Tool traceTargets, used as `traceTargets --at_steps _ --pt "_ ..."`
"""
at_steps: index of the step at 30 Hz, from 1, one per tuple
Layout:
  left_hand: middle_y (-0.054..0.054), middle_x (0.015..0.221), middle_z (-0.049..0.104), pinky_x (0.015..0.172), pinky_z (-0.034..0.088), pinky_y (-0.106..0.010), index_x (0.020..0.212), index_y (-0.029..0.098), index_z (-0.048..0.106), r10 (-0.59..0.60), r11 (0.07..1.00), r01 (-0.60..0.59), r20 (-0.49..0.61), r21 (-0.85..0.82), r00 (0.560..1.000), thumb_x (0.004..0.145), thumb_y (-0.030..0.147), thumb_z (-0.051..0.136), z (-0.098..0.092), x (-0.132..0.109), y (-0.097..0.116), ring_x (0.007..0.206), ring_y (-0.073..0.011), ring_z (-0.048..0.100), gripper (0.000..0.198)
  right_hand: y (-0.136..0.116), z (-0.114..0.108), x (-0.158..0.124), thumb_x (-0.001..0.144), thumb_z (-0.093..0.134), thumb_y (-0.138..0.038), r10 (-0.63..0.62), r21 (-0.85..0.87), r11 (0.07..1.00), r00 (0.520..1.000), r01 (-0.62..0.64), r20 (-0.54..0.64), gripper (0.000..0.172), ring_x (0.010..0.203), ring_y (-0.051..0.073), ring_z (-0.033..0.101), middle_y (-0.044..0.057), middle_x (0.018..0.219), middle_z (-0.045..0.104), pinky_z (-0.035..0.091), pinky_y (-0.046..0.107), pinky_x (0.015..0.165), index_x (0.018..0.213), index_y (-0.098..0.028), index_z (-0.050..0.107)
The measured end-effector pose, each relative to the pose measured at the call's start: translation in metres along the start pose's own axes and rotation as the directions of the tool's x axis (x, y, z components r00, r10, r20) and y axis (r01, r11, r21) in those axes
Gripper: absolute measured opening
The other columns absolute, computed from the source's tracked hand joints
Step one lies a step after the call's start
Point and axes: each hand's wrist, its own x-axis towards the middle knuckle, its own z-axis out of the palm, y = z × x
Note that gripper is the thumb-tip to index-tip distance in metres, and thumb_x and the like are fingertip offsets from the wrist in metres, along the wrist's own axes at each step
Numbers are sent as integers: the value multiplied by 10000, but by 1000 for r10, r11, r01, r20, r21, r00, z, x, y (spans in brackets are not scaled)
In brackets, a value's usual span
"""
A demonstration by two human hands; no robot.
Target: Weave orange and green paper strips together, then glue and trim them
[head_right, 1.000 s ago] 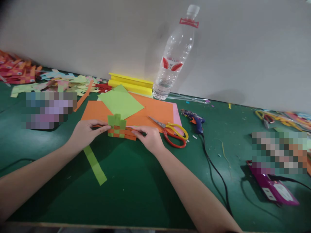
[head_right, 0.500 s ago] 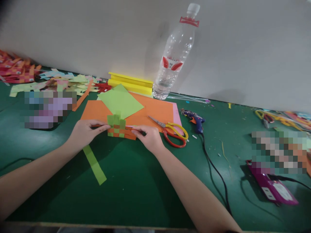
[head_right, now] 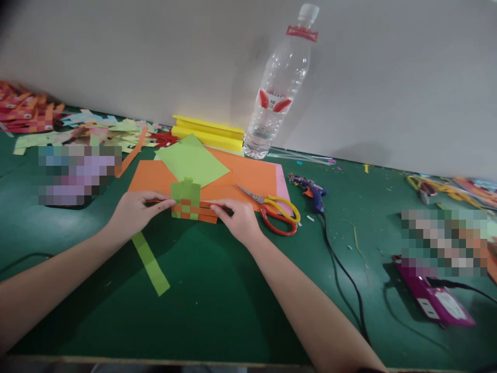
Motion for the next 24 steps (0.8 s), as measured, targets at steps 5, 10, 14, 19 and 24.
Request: traceTargets --at_steps 5,10,14,19,24 --pt "-46 800 722 627 469 -278 803 193 710 26 999 -27 -18 -30 999 751 488 627 1 0 2 705 -205 633 311 1 1 0 833 590 -329 -13 1 1000 1000 13 -9 157 779 171 678 17 839 726 533 279 693 847 -223 705" --pt "-43 821 716 658 482 -273 797 197 692 36 997 -38 -24 -64 999 749 449 647 1 0 2 739 -200 636 260 1 0 0 835 591 -334 -13 14 1000 1000 13 -1 155 754 169 676 13 822 725 531 281 676 837 -231 706" --pt "-42 821 714 664 484 -269 777 196 684 37 996 -38 -13 -86 999 752 441 650 1 1 2 745 -196 638 249 2 0 0 834 593 -344 -5 20 1000 1000 5 3 162 723 164 673 10 806 726 530 282 662 835 -234 712" --pt "-28 775 709 661 482 -272 771 198 684 38 996 -39 -15 -82 999 749 430 651 1 1 2 698 -185 630 235 1 0 0 821 608 -332 12 56 998 1000 -12 -9 147 734 171 681 11 814 732 538 288 670 835 -238 721" --pt "-13 760 709 674 487 -271 770 209 693 37 994 -38 -17 -102 999 741 430 658 2 2 0 700 -181 633 226 0 -1 0 813 613 -330 34 72 997 999 -32 -27 143 736 172 678 13 805 728 539 287 661 831 -232 716"
